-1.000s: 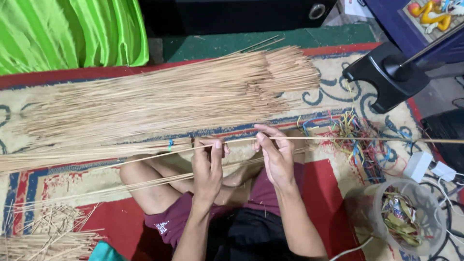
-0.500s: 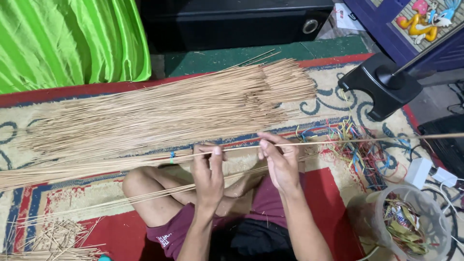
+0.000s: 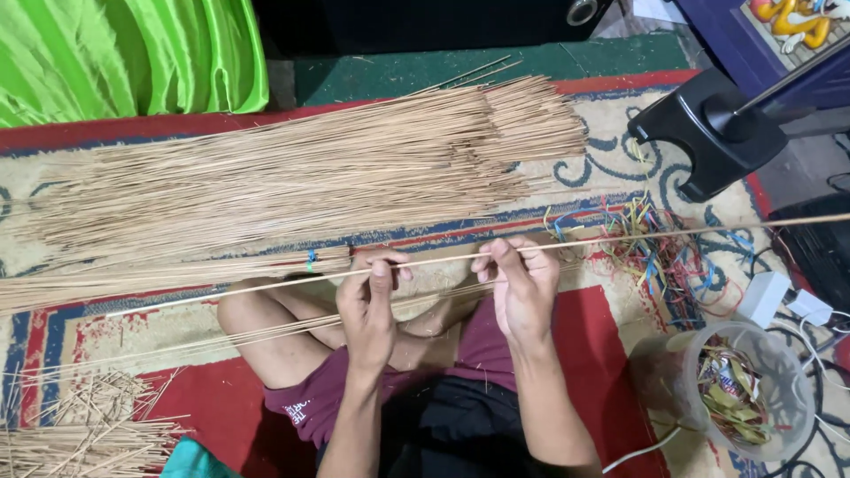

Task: Bundling thin wooden sticks together using a cord to create a broom or similar object.

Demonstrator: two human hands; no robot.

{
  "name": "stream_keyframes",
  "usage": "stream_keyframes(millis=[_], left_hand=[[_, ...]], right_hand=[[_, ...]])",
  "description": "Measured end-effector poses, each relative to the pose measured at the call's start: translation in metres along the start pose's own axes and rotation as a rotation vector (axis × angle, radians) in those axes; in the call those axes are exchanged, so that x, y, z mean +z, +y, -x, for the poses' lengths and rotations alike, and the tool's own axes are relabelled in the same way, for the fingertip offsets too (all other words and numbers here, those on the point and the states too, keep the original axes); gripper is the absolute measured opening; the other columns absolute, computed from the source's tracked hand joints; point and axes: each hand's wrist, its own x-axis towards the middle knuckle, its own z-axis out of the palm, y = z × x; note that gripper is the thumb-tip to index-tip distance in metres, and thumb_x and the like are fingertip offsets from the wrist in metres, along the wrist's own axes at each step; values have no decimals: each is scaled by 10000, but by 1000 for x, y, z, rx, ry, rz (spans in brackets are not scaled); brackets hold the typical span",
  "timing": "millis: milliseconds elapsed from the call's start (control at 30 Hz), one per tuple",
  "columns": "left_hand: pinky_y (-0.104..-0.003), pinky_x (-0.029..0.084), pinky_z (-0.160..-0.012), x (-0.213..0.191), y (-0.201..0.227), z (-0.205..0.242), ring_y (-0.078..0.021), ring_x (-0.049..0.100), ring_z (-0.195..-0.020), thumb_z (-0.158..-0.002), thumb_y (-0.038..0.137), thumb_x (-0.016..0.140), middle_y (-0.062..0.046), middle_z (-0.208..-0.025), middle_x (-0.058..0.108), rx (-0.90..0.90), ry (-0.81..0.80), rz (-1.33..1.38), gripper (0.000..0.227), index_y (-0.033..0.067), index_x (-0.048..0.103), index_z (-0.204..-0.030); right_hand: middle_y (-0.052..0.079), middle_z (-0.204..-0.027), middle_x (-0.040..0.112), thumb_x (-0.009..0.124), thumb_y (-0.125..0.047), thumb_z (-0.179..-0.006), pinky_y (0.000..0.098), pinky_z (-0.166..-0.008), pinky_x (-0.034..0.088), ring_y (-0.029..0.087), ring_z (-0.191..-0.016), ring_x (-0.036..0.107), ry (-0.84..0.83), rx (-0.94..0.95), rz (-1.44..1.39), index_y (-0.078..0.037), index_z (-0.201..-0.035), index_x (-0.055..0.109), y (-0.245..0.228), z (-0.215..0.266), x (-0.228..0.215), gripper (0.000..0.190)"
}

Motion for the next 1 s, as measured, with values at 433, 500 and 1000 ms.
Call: stream_keyframes(millis=[433,500,1000], left_hand=[[-311,498,-635,18,8,15,-170,602,-626,-1074,127,502,-89,-665,663,35,77,-62,320,-9,725,-888],[-312,519,-627,20,11,17,-189,631,-610,-1053,102,529,-84,-672,682,75,49,-148,288,21,748,-885],[-323,545,-634,27,14,18,-208,674,-616,-1043,72,541,-74,-660,686,130,71,-155,274,18,745,-868]], right_hand=[[239,-672,672,774,43,-846,256,-476,528,198,-566,645,-174,-41,-30,107,-864,643,-1,20,38,147],[244,-629,640,705,35,-914,273,-457,506,237,-527,619,-129,-41,-49,77,-852,612,4,23,37,120],[176,-502,550,635,18,-970,262,-511,469,198,-467,552,-144,-95,-73,112,-872,645,-10,22,45,136]])
